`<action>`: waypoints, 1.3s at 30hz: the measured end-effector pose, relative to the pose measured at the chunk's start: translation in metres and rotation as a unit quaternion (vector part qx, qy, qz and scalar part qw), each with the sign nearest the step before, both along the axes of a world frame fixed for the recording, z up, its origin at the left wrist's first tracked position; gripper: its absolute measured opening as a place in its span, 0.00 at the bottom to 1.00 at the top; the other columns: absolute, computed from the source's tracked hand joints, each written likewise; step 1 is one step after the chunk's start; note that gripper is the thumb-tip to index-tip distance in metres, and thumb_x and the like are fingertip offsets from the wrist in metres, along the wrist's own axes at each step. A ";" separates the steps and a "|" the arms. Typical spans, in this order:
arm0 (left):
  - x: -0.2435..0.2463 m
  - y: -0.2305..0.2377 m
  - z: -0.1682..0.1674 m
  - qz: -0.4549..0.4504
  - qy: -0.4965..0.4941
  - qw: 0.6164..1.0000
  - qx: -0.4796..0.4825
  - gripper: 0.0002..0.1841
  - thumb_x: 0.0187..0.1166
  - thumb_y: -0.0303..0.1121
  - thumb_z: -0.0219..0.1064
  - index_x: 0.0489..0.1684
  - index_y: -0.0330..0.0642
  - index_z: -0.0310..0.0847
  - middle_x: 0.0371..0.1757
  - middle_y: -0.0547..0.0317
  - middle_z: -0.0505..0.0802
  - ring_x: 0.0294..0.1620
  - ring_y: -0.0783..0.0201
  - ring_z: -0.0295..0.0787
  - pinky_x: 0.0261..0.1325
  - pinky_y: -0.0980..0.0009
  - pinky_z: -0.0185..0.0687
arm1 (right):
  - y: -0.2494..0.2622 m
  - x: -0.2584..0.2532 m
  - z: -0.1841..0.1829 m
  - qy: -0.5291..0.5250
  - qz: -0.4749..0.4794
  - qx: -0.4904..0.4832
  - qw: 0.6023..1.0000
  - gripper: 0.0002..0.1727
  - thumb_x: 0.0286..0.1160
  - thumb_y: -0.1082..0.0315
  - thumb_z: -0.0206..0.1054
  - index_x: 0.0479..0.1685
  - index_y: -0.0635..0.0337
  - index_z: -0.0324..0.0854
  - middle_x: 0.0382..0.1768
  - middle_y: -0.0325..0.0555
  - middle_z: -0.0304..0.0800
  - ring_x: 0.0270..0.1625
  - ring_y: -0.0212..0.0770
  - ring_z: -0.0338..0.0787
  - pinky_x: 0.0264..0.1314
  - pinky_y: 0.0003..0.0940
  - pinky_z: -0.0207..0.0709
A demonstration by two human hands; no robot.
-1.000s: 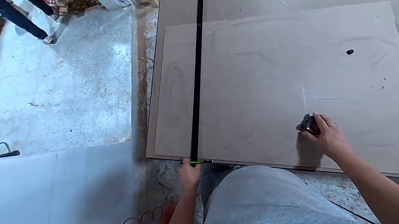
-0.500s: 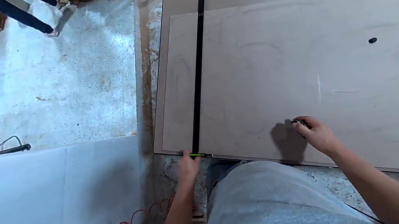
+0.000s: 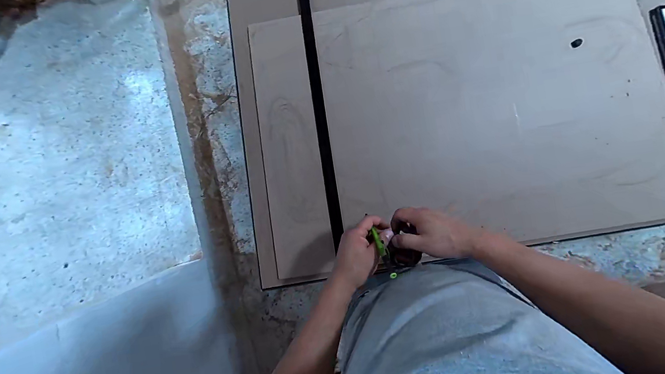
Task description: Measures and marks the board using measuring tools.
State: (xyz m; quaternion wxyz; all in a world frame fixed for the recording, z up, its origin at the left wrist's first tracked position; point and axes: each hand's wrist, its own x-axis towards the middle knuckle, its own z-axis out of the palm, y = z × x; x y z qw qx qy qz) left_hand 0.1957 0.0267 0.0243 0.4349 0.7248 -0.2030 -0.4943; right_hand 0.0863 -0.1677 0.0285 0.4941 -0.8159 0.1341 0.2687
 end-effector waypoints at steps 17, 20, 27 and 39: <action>-0.022 -0.005 -0.025 0.059 -0.018 0.994 0.086 0.13 0.82 0.39 0.69 0.59 0.47 0.85 0.40 0.62 0.96 0.37 0.69 0.92 0.47 0.66 0.90 | -0.003 -0.006 -0.047 0.104 0.040 0.165 0.980 0.46 0.71 0.31 0.71 0.87 0.44 0.66 0.69 0.42 0.87 0.68 0.36 0.88 0.77 0.46 0.79; -0.017 -0.007 -0.023 0.026 0.015 0.997 0.078 0.11 0.81 0.41 0.72 0.51 0.47 0.87 0.33 0.63 0.93 0.31 0.70 0.89 0.41 0.69 0.88 | 0.000 0.000 -0.051 0.095 0.063 0.110 0.987 0.44 0.72 0.33 0.70 0.85 0.46 0.69 0.63 0.47 0.88 0.63 0.42 0.89 0.71 0.52 0.80; -0.002 -0.003 -0.027 -0.037 0.019 0.991 0.131 0.17 0.77 0.43 0.76 0.57 0.47 0.83 0.39 0.63 0.94 0.39 0.69 0.92 0.50 0.65 0.89 | 0.005 0.013 -0.048 0.046 0.147 -0.012 0.988 0.53 0.66 0.21 0.63 0.90 0.42 0.65 0.74 0.46 0.83 0.75 0.48 0.83 0.76 0.56 0.75; 0.018 0.001 -0.041 0.034 0.186 0.982 -0.023 0.13 0.76 0.37 0.74 0.40 0.35 0.80 0.28 0.47 0.91 0.26 0.57 0.91 0.33 0.64 0.90 | -0.007 0.010 -0.043 0.032 0.073 0.005 0.997 0.39 0.79 0.23 0.47 0.79 0.34 0.77 0.62 0.39 0.90 0.64 0.41 0.89 0.69 0.54 0.81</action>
